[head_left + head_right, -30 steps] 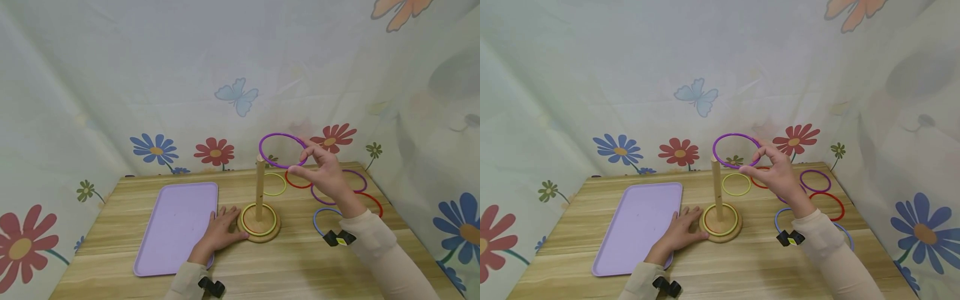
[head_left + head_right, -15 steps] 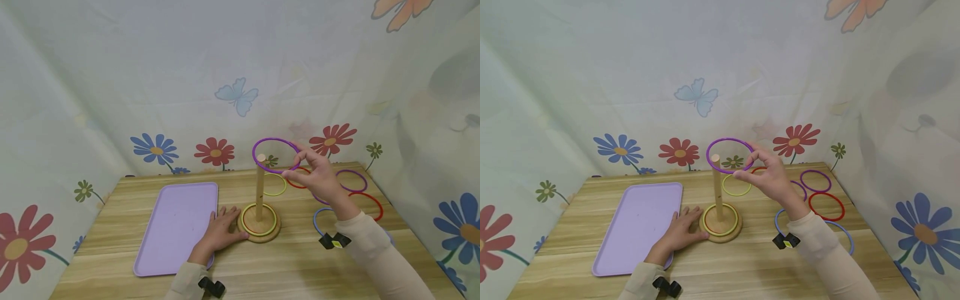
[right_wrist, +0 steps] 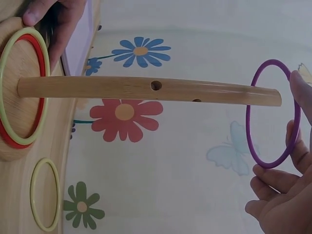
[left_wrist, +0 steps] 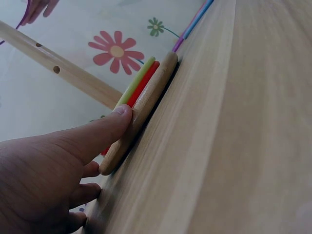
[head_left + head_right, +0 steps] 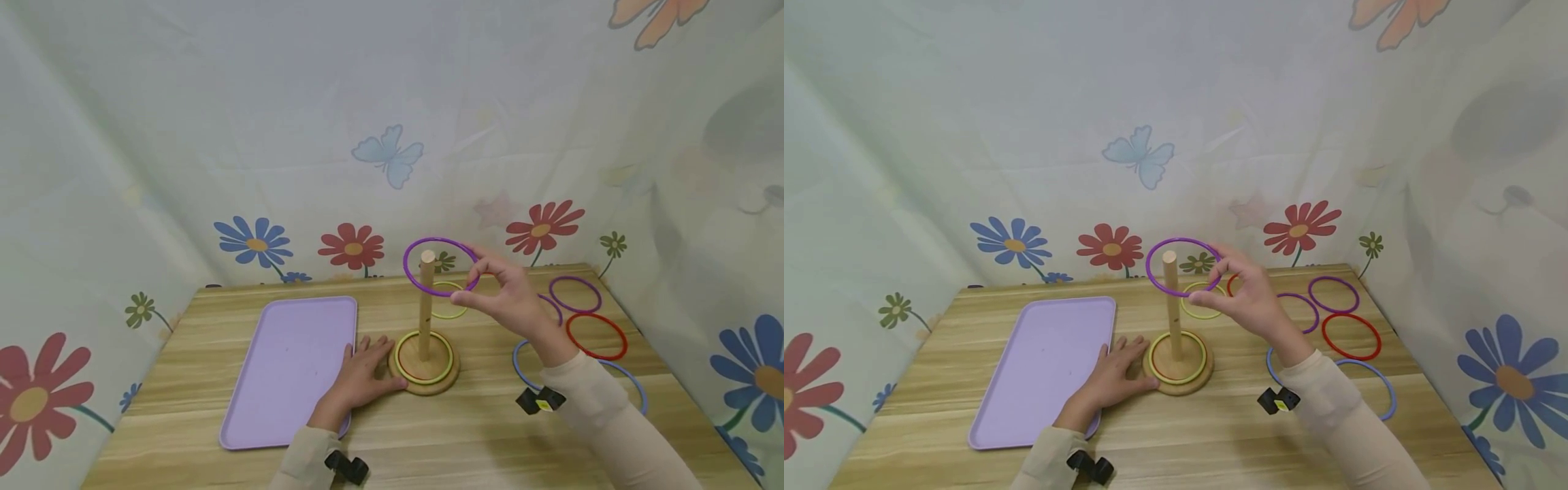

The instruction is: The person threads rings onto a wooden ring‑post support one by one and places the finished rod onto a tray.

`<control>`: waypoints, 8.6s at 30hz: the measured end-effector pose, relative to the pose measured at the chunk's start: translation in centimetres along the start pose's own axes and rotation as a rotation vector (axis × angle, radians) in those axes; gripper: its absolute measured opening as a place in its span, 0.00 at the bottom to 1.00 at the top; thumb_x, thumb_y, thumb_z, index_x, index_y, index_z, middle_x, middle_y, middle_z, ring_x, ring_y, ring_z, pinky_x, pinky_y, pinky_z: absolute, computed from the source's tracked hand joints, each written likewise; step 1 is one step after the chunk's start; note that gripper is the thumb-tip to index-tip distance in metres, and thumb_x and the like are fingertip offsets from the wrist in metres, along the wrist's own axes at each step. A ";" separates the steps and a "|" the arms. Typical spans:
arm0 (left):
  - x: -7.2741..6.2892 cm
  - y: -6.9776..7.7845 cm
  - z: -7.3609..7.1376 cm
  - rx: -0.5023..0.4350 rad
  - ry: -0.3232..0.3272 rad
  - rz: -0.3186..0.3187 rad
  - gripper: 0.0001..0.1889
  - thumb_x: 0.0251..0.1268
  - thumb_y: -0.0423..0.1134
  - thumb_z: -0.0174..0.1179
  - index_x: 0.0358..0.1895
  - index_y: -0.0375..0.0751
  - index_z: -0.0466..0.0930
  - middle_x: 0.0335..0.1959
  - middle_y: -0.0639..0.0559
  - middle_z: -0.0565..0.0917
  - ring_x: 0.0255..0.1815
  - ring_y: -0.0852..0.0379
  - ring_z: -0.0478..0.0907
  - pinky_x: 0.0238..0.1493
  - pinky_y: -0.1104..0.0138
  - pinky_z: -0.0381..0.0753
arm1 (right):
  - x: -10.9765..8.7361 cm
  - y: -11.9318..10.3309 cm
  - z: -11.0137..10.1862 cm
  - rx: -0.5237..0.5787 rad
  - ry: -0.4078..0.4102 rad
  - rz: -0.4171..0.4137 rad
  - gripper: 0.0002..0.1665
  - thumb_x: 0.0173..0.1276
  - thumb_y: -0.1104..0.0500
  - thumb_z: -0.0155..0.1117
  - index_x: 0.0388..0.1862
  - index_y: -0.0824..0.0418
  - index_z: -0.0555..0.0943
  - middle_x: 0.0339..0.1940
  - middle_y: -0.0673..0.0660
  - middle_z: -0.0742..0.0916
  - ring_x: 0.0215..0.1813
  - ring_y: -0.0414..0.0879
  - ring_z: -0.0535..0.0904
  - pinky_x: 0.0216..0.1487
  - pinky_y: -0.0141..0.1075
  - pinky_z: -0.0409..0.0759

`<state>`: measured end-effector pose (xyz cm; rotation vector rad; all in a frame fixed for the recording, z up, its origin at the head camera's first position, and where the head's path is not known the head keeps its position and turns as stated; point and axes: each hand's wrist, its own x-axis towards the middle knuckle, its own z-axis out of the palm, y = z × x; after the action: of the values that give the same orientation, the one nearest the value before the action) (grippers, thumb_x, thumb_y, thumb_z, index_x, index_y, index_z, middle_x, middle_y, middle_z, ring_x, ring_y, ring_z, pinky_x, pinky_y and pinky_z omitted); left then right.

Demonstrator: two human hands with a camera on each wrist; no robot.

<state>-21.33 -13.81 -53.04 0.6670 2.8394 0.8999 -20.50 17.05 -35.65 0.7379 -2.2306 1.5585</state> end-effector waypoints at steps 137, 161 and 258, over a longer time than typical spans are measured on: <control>0.0 0.3 -0.1 0.013 0.019 0.013 0.48 0.62 0.65 0.71 0.79 0.41 0.70 0.81 0.39 0.67 0.83 0.27 0.52 0.78 0.29 0.38 | -6.8 12.5 6.0 -0.027 -0.400 0.267 0.27 0.55 0.56 0.88 0.53 0.63 0.89 0.75 0.71 0.76 0.79 0.67 0.67 0.78 0.59 0.62; 0.1 0.4 0.0 0.022 0.021 0.019 0.47 0.62 0.66 0.71 0.79 0.42 0.70 0.80 0.39 0.67 0.83 0.27 0.53 0.78 0.29 0.39 | -7.0 12.8 5.7 -0.045 -0.412 0.228 0.27 0.73 0.56 0.73 0.65 0.70 0.82 0.76 0.71 0.74 0.78 0.68 0.67 0.78 0.60 0.62; 0.0 0.1 0.0 -0.004 0.025 0.022 0.48 0.61 0.65 0.72 0.79 0.41 0.69 0.81 0.39 0.67 0.83 0.27 0.52 0.78 0.29 0.37 | -4.4 17.4 5.2 -0.337 -0.012 0.467 0.15 0.66 0.55 0.80 0.36 0.66 0.88 0.74 0.81 0.71 0.77 0.77 0.63 0.79 0.63 0.59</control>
<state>-21.29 -13.75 -52.95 0.6926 2.8570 0.9236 -26.80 17.90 -53.27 0.1345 -2.7133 1.2934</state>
